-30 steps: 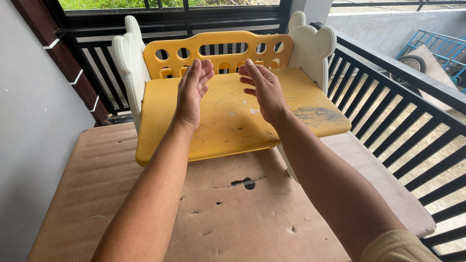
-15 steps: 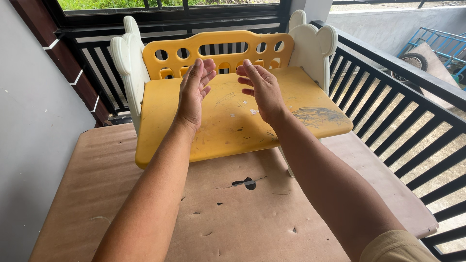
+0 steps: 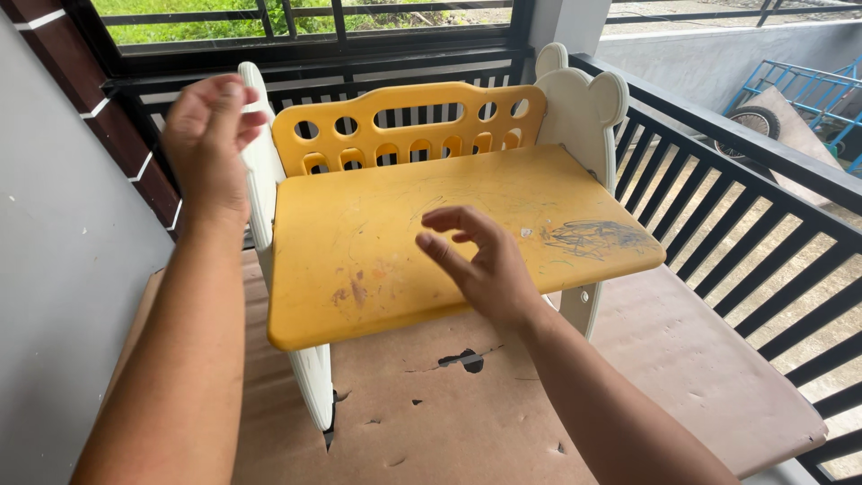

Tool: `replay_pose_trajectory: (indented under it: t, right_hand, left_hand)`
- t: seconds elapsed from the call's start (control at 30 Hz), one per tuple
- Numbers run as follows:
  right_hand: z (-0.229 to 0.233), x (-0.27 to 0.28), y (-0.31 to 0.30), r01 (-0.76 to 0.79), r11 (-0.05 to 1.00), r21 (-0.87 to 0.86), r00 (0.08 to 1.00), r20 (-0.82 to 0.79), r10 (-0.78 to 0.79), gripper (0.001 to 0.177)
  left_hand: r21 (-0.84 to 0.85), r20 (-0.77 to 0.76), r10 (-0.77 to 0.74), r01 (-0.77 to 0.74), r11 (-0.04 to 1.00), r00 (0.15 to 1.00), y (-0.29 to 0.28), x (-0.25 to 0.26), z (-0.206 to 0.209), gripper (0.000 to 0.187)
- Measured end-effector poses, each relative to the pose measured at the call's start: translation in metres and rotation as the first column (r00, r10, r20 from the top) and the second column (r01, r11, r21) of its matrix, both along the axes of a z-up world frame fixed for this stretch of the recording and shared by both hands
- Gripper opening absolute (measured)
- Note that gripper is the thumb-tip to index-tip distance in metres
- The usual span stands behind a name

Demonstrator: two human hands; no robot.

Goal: The person disassembles a yellow and white plastic children's chair by hand. They remove several white plastic fasteners and separate the seat, backrest, and side frame components on a wooden table.

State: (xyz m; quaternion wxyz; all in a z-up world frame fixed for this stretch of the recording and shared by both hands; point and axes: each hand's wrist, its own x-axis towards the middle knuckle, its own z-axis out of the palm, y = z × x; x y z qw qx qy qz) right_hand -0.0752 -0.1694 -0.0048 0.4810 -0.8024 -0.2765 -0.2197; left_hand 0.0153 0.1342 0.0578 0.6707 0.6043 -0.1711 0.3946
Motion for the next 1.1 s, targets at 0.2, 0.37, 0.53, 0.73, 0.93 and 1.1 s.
replay_pose_trajectory:
  t: [0.2, 0.37, 0.53, 0.73, 0.93, 1.1]
  right_hand:
    - [-0.024, -0.021, -0.004, 0.299, 0.949, -0.103, 0.929, 0.260, -0.265, 0.026]
    - [-0.073, -0.038, -0.017, 0.687, 0.632, 0.358, 0.659, 0.057, -0.750, 0.072]
    - [-0.075, -0.013, -0.028, 0.407, 0.297, 0.864, 0.897, -0.440, 0.051, 0.071]
    - [-0.059, -0.003, -0.012, 0.379, 0.205, 0.903, 0.903, -0.409, 0.130, 0.057]
    - [-0.049, -0.005, -0.016, 0.473, 0.121, 0.873, 0.839, -0.488, 0.239, 0.047]
    - [-0.057, -0.003, -0.041, 0.491, 0.159, 0.856, 0.819, -0.516, 0.250, 0.049]
  left_hand:
    - [-0.062, -0.133, 0.136, -0.145, 0.987, 0.982, 0.065, 0.037, -0.011, 0.026]
    - [0.056, -0.355, 0.021, -0.001, 0.998, 0.935, 0.094, 0.097, -0.028, 0.060]
    - [-0.021, -0.326, -0.355, 0.369, 0.929, 0.876, 0.112, 0.167, -0.042, 0.078]
    - [0.015, -0.287, -0.480, 0.506, 0.863, 0.829, 0.138, 0.216, -0.066, 0.069]
    - [-0.036, -0.148, -0.527, 0.528, 0.849, 0.837, 0.142, 0.256, -0.098, 0.056]
    - [-0.044, -0.059, -0.558, 0.557, 0.830, 0.828, 0.150, 0.277, -0.122, 0.045]
